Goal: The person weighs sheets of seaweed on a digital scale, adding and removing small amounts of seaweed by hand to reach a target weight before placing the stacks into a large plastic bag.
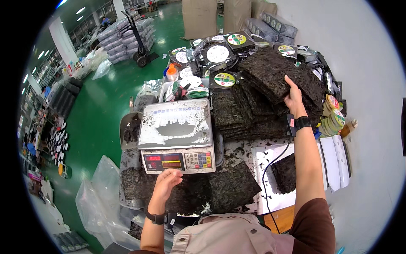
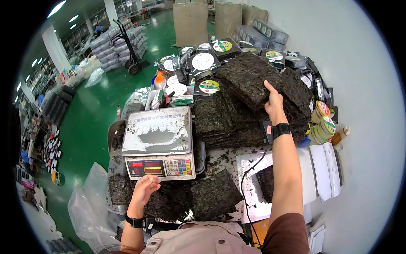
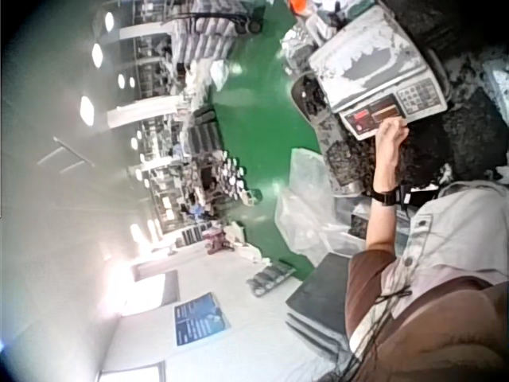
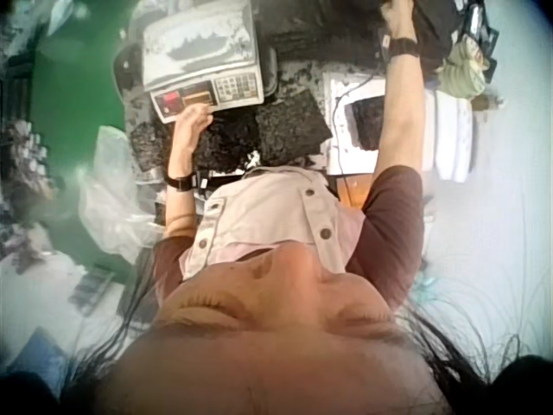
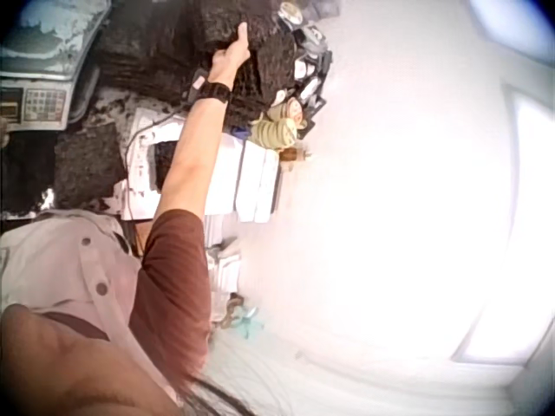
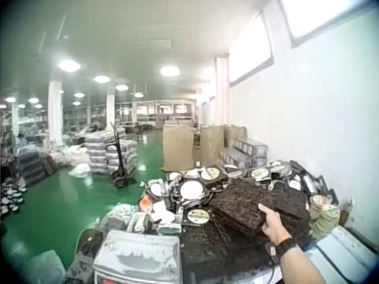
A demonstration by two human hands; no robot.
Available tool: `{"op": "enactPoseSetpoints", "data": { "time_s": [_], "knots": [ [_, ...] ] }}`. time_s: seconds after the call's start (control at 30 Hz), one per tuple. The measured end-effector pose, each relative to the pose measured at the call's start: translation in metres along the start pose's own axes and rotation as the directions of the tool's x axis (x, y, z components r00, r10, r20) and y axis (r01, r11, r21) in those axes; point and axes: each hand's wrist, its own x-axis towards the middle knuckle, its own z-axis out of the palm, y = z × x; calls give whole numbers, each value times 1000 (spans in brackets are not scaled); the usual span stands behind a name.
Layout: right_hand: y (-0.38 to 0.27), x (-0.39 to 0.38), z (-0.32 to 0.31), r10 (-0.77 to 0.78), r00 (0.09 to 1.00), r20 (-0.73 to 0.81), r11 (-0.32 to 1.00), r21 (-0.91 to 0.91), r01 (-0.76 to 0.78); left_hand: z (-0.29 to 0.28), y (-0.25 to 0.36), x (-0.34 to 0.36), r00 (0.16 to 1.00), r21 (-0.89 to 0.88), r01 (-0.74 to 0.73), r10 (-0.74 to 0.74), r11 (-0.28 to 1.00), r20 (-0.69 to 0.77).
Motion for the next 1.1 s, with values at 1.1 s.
{"op": "enactPoseSetpoints", "data": {
  "time_s": [1.1],
  "knots": [
    [181, -197, -198, 639, 714, 285, 370, -928, 39, 46, -231, -3, 959, 681, 207, -8, 702, -284]
  ]
}}
